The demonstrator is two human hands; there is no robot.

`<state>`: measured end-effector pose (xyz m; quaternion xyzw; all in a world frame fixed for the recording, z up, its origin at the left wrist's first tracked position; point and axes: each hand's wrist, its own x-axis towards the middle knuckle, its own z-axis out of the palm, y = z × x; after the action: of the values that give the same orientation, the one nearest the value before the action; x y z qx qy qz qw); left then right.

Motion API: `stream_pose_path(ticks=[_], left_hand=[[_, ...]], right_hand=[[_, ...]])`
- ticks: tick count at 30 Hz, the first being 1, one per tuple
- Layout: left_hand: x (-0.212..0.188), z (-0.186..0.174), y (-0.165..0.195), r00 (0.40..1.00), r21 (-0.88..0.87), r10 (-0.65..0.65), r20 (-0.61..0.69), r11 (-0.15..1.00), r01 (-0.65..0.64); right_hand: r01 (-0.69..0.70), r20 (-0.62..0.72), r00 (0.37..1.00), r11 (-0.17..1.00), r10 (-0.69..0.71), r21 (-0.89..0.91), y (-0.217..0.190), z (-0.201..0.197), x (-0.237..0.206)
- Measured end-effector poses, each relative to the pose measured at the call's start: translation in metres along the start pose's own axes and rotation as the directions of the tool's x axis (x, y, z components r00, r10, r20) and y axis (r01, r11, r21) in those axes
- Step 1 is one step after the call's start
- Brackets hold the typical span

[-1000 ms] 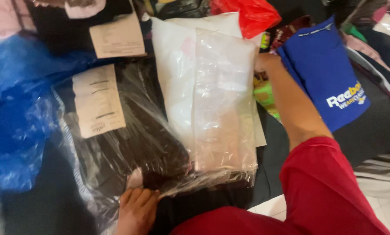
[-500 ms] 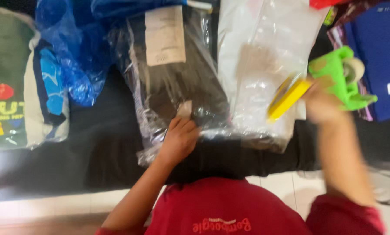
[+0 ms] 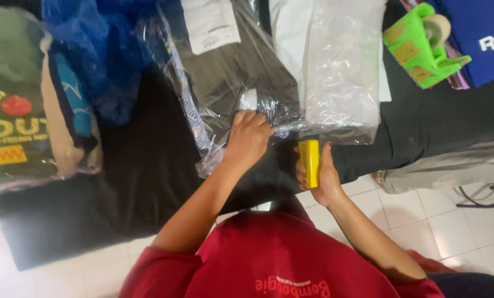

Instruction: The person places a folded black t-shirt into a clear plastic bag, smooths the bag, and seals it with tape. The person then places the packaged shirt on a table with other packaged items.

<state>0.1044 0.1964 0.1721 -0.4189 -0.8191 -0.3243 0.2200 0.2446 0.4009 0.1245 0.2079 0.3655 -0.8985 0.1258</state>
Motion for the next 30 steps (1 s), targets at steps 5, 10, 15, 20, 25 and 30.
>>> stream_pose_path(ticks=[5, 10, 15, 20, 25, 30], left_hand=[[-0.001, 0.001, -0.001, 1.0, -0.002, 0.016, 0.017, 1.0, -0.016], [-0.006, 0.005, -0.003, 0.999, -0.012, 0.012, -0.029, 1.0, -0.012], [-0.009, 0.005, -0.005, 1.0, -0.009, 0.016, 0.008, 1.0, -0.016], [-0.011, 0.003, -0.008, 1.0, -0.065, 0.028, 0.004, 0.998, -0.027], [-0.012, 0.002, -0.01, 0.998, -0.091, 0.063, 0.001, 0.994, -0.062], [-0.008, 0.0, -0.009, 0.998, -0.148, 0.048, 0.027, 0.988, -0.044]], right_hand=[[-0.093, -0.009, 0.996, 0.967, 0.093, -0.239, -0.018, 0.026, 0.013], [-0.308, -0.233, 0.948, 0.804, 0.215, -0.508, -0.05, 0.047, 0.046], [-0.353, -0.218, 0.935, 0.717, 0.278, -0.601, -0.069, 0.053, 0.063], [-0.361, -0.204, 0.932, 0.708, 0.3, -0.607, -0.078, 0.053, 0.069], [-0.337, -0.158, 0.938, 0.707, 0.308, -0.622, -0.091, 0.054, 0.065], [-0.416, -0.241, 0.902, 0.569, 0.359, -0.71, -0.098, 0.071, 0.07]])
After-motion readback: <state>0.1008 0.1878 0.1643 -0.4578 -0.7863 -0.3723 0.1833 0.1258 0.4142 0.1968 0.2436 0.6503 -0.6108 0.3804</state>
